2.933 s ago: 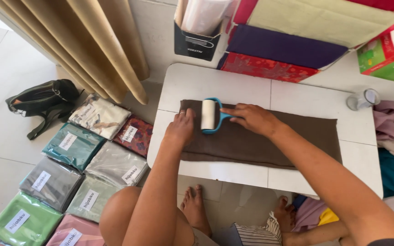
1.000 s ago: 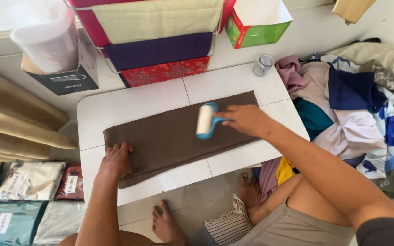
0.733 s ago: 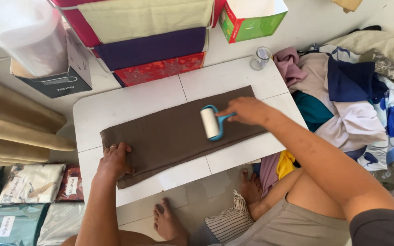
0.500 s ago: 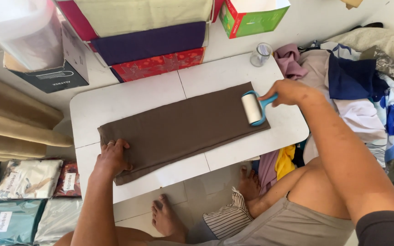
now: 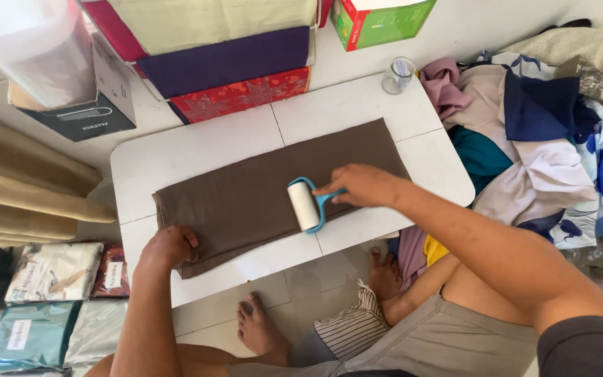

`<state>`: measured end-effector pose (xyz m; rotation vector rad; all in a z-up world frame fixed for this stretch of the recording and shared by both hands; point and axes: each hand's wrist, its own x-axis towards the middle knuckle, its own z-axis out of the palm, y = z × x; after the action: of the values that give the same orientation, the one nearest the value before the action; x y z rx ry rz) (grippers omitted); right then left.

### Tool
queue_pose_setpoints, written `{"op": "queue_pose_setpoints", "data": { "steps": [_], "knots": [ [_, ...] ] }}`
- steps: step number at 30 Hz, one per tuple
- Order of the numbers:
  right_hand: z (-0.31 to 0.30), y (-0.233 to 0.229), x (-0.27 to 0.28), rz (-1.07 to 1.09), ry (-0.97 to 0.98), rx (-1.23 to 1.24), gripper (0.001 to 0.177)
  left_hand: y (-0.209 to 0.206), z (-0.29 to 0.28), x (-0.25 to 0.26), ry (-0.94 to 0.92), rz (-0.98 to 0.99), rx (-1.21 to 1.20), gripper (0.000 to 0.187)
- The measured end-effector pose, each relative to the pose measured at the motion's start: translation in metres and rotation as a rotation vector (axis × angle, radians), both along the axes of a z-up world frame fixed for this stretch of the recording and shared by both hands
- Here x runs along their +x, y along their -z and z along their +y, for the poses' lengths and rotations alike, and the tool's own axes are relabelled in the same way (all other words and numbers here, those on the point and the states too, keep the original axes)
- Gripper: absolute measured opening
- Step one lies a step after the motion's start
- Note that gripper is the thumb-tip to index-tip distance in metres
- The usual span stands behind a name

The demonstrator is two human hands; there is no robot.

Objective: The person uses a lint roller to clean a brown fabric item and then folds it into a smaller square.

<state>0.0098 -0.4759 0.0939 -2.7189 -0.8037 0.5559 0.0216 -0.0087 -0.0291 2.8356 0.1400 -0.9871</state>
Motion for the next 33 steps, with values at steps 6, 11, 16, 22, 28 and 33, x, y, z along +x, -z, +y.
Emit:
{"op": "queue_pose_setpoints", "data": {
  "steps": [6,11,16,22,28,33],
  "knots": [
    [-0.086,-0.006,0.03,0.207,0.197,0.01,0.044,-0.01,0.0,-0.003,-0.024,0.01,-0.037,0.03],
    [-0.176,0.021,0.043,0.172,0.48,-0.333,0.045,-0.031,-0.001,-0.005,-0.004,-0.006,-0.121,0.023],
    [-0.107,-0.025,0.013,-0.042,0.317,-0.437,0.048,-0.075,-0.005,-0.021,-0.115,0.118,-0.06,0.038],
    [0.008,-0.009,0.005,-0.095,-0.011,-0.216,0.034,-0.072,0.01,-0.024,-0.12,-0.002,-0.1,0.029],
    [0.137,-0.001,0.015,-0.203,-0.223,-0.363,0.03,-0.097,0.015,-0.023,-0.084,-0.255,-0.155,0.043],
    [0.245,0.025,0.016,-0.339,-0.329,-0.239,0.023,-0.096,0.022,-0.021,-0.082,-0.359,-0.18,0.043]
  ]
}}
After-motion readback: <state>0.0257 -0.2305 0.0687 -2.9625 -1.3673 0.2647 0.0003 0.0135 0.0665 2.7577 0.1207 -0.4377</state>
